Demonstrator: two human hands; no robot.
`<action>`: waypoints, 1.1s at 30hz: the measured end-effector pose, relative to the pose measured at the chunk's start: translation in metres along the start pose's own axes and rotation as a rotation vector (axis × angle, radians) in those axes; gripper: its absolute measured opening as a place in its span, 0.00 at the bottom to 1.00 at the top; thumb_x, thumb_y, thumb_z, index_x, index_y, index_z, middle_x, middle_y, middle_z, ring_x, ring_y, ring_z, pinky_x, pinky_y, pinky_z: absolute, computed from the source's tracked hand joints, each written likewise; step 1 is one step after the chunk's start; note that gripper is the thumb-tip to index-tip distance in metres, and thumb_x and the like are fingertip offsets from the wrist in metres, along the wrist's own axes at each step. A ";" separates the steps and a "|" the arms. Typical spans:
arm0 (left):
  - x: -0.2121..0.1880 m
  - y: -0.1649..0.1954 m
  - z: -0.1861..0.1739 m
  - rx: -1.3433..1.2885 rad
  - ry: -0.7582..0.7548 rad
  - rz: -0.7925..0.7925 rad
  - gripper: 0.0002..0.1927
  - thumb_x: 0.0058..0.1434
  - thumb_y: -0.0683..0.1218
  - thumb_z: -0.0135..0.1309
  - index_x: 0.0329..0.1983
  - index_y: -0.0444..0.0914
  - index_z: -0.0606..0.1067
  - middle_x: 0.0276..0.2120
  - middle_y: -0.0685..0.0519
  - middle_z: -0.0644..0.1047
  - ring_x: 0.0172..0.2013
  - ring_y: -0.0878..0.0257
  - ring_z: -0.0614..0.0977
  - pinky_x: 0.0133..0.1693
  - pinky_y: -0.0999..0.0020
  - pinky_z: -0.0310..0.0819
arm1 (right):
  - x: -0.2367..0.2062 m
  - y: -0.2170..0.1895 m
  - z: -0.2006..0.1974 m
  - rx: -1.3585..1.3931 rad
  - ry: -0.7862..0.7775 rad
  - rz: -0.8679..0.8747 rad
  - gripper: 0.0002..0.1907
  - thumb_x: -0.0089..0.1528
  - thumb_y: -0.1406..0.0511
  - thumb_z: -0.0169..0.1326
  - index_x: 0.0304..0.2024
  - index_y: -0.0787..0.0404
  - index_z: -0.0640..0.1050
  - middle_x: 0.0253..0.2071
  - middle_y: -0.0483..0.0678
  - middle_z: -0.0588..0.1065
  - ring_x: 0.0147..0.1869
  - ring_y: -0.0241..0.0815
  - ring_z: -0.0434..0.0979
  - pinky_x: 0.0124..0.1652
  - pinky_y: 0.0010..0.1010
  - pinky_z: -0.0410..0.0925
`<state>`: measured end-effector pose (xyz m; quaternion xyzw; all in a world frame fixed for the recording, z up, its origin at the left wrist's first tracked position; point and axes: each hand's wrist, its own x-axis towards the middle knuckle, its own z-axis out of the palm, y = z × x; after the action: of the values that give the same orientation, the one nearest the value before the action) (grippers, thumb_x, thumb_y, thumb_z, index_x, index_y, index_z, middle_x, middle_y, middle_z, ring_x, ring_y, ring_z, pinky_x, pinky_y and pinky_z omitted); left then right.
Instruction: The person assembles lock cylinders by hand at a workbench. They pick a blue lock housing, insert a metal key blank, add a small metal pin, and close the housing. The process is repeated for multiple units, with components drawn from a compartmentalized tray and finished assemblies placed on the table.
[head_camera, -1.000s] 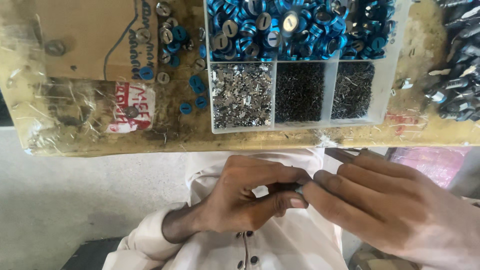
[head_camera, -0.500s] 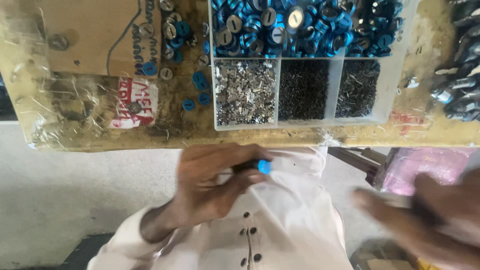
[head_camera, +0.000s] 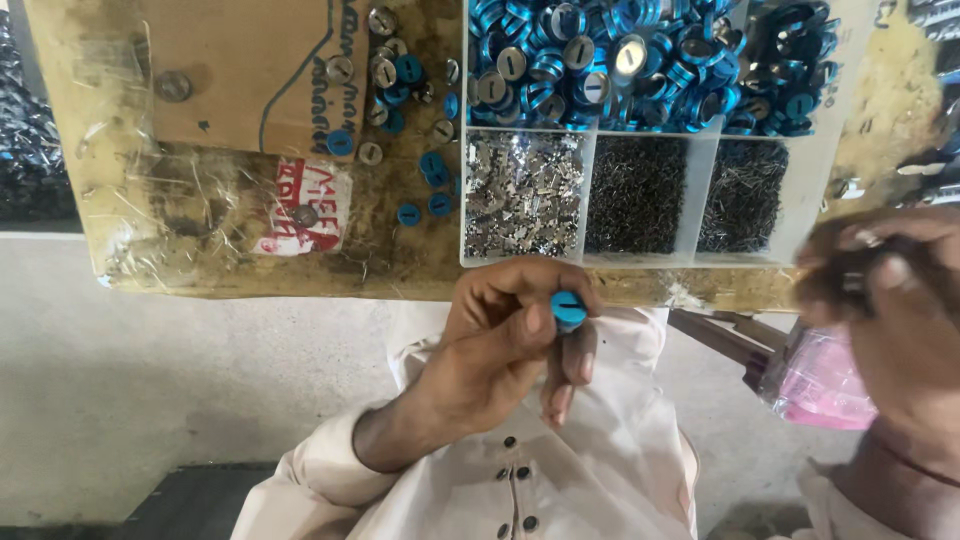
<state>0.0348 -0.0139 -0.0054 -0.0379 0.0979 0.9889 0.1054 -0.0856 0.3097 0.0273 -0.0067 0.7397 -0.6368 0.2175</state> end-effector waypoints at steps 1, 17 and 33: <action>0.000 0.000 0.001 0.005 0.013 -0.007 0.16 0.77 0.47 0.56 0.54 0.27 0.74 0.33 0.41 0.80 0.24 0.60 0.81 0.25 0.69 0.77 | -0.004 -0.006 0.011 0.020 -0.034 -0.004 0.12 0.73 0.60 0.49 0.45 0.64 0.72 0.39 0.51 0.75 0.31 0.36 0.72 0.33 0.27 0.65; 0.004 -0.006 0.000 -0.001 0.054 -0.054 0.10 0.76 0.43 0.56 0.53 0.30 0.76 0.35 0.41 0.80 0.32 0.58 0.83 0.25 0.68 0.77 | 0.024 -0.084 0.121 -0.524 -0.501 -0.442 0.23 0.56 0.71 0.66 0.54 0.55 0.81 0.17 0.37 0.68 0.18 0.25 0.66 0.21 0.26 0.56; 0.008 -0.003 -0.003 0.069 0.057 -0.059 0.09 0.76 0.41 0.57 0.53 0.30 0.77 0.32 0.40 0.80 0.30 0.59 0.83 0.25 0.68 0.78 | 0.022 -0.085 0.135 -0.430 -0.392 -0.456 0.14 0.61 0.74 0.60 0.49 0.62 0.79 0.35 0.49 0.82 0.30 0.34 0.83 0.28 0.21 0.70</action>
<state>0.0279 -0.0102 -0.0098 -0.0650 0.1338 0.9799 0.1327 -0.0834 0.1610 0.0878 -0.3388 0.7804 -0.4854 0.2013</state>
